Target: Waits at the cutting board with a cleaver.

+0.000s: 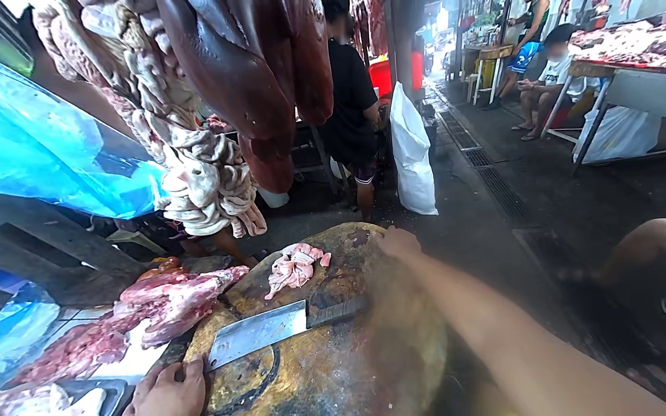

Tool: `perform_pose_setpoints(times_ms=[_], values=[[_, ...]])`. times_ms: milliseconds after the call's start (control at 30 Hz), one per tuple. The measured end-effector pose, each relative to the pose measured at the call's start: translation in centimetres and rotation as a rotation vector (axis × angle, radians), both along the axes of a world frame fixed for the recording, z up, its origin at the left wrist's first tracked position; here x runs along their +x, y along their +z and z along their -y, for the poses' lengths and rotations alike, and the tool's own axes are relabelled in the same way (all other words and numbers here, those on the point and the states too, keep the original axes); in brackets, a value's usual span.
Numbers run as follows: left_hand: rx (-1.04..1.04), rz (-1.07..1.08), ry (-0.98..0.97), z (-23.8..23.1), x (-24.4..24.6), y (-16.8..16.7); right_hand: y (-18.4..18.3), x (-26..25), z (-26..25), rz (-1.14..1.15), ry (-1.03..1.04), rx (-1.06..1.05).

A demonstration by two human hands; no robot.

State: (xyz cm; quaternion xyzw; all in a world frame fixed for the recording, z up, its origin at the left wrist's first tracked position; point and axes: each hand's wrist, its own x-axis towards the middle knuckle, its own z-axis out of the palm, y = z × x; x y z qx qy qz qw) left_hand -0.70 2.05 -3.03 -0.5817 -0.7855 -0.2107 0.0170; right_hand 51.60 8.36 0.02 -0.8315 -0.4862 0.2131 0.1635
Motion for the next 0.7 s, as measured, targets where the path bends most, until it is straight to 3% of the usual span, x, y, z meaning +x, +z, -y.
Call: perform_pose_setpoints(times_ms=[700], values=[[-0.001,-0.020,0.003,-0.19,-0.31,-0.24,-0.04,-0.06,0.12,0.018,-0.001,-0.001]])
